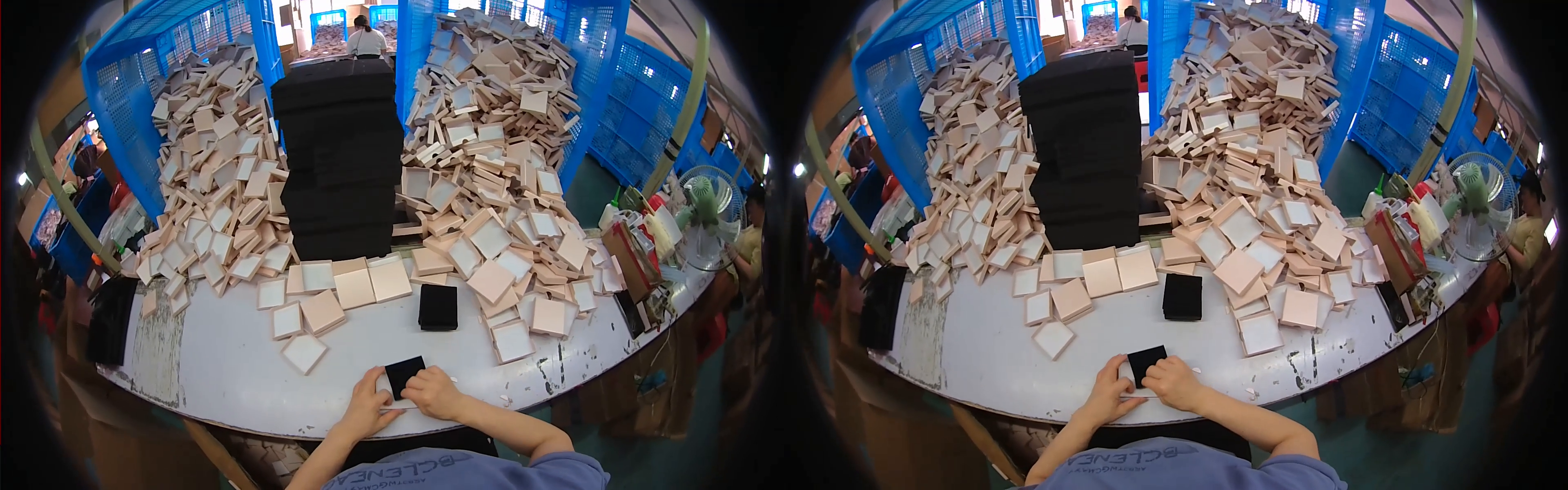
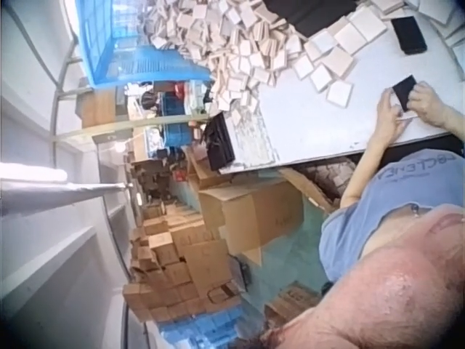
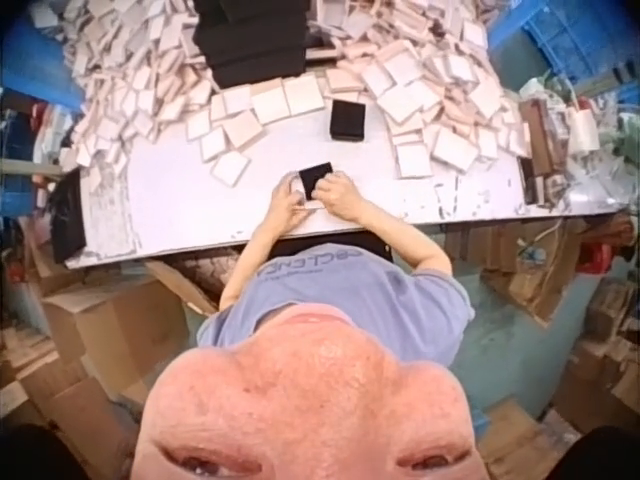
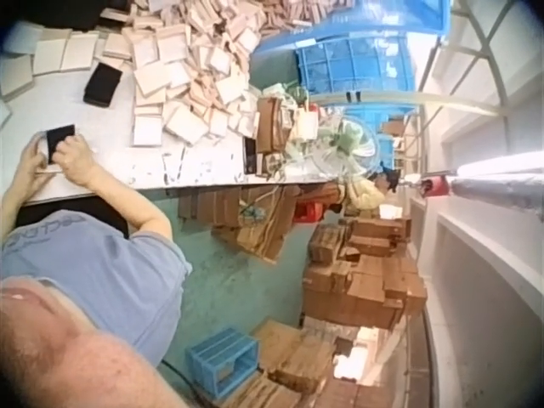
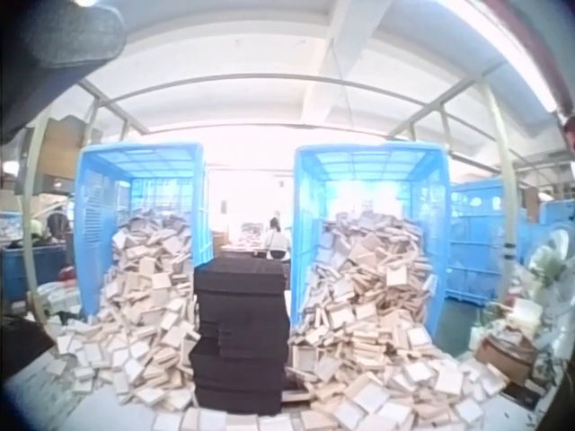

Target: Placing black velvet inserts into small jewelry boxes and assembling them at a warehouse workbench.

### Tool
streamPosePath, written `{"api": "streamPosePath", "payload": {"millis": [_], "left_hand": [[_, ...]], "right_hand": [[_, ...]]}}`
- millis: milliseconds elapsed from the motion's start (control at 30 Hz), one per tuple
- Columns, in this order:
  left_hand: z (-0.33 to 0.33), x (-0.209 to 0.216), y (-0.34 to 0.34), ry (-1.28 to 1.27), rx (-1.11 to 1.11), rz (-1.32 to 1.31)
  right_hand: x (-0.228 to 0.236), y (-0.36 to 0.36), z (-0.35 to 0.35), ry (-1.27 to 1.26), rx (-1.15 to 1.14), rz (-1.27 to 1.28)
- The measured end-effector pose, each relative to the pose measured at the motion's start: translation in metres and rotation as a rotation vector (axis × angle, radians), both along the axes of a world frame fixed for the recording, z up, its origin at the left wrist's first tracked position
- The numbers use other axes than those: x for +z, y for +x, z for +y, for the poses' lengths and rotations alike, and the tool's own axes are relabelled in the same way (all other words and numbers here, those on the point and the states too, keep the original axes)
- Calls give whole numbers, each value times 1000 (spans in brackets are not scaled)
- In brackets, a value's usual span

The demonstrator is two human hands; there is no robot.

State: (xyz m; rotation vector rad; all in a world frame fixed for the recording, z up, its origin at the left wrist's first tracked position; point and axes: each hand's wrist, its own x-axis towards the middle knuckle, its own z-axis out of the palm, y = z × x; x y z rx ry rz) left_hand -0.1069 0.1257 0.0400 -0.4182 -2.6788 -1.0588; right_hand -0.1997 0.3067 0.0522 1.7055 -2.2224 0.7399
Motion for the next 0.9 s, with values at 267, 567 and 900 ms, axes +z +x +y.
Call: {"api": "streamPosePath", "payload": {"millis": [267,567,900], "left_hand": [[8,8,-8,76,129,12],[19,14,1,-411,116,-21],[20,26,-16,-408,68,-173]], "right_hand": [[-9,-7,-14,114,273,-202],[2,-74,110,-86,-928,46],[-23,-92,98,-50,-983,-126]]}}
